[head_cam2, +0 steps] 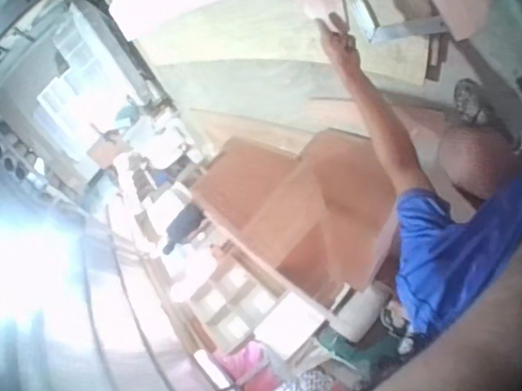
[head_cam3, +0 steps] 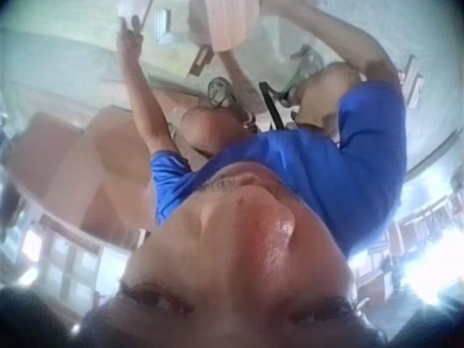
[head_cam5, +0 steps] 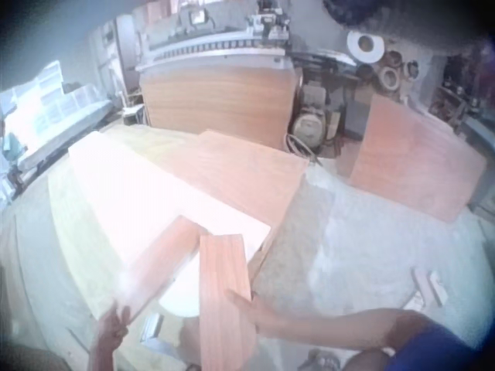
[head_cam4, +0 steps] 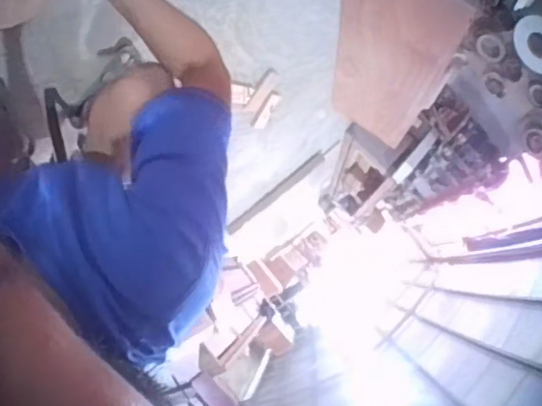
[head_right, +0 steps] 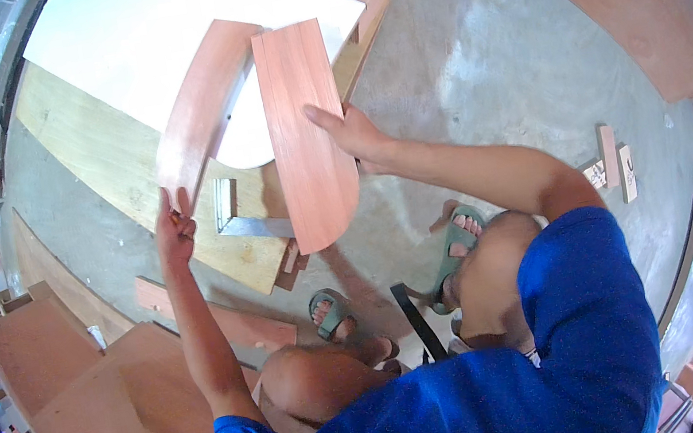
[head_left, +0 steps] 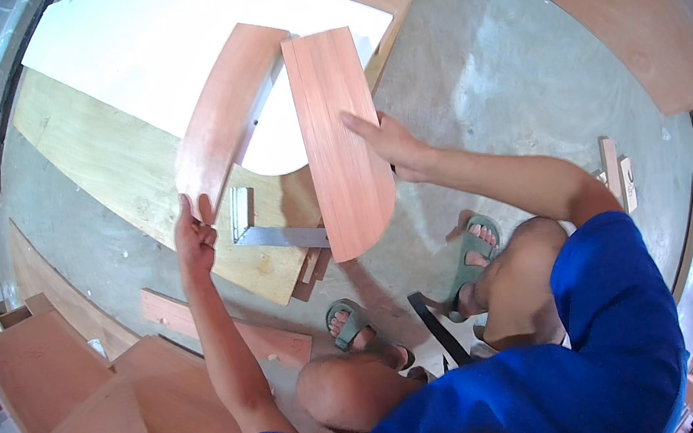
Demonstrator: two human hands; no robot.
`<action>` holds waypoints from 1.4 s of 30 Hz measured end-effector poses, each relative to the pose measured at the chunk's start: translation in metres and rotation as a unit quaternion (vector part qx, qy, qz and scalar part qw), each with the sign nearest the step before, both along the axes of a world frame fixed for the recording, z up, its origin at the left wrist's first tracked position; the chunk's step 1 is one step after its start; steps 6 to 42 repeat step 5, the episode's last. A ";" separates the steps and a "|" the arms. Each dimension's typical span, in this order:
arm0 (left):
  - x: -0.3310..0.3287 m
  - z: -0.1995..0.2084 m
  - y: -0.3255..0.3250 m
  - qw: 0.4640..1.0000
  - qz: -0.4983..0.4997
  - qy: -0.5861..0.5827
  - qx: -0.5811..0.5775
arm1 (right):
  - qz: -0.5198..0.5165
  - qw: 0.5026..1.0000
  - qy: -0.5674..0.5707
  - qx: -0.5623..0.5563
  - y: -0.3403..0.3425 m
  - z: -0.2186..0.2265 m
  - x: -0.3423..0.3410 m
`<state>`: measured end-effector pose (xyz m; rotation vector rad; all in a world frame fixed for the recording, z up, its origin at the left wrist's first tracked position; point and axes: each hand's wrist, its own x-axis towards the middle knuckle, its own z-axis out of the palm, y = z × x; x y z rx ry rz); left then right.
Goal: The person repeatedly picks up, aligns, and stacks curved wooden pieces on a workbench. They handle the pieces one at a time, checking edges and orientation, then place them into a growing stack. A coworker is visible nearby but not directly involved in the assembly.
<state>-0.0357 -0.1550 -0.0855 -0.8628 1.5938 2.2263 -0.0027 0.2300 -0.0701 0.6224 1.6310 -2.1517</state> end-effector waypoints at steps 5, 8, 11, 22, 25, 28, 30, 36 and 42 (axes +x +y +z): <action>0.026 0.060 -0.001 0.990 -0.075 -0.106 -0.053 | 0.051 0.996 -0.073 -0.003 0.025 0.069 0.004; 0.026 0.060 -0.001 0.990 -0.075 -0.106 -0.053 | 0.051 0.996 -0.073 -0.003 0.025 0.069 0.004; 0.026 0.060 -0.001 0.990 -0.075 -0.106 -0.053 | 0.051 0.996 -0.073 -0.003 0.025 0.069 0.004; 0.026 0.060 -0.001 0.990 -0.075 -0.106 -0.053 | 0.051 0.996 -0.073 -0.003 0.025 0.069 0.004; 0.026 0.060 -0.001 0.990 -0.075 -0.106 -0.053 | 0.051 0.996 -0.073 -0.003 0.025 0.069 0.004; 0.026 0.060 -0.001 0.990 -0.075 -0.106 -0.053 | 0.051 0.996 -0.073 -0.003 0.025 0.069 0.004; 0.026 0.060 -0.001 0.990 -0.075 -0.106 -0.053 | 0.051 0.996 -0.073 -0.003 0.025 0.069 0.004; 0.026 0.060 -0.001 0.990 -0.075 -0.106 -0.053 | 0.051 0.996 -0.073 -0.003 0.025 0.069 0.004; 0.026 0.060 -0.001 0.990 -0.075 -0.106 -0.053 | 0.051 0.996 -0.073 -0.003 0.025 0.069 0.004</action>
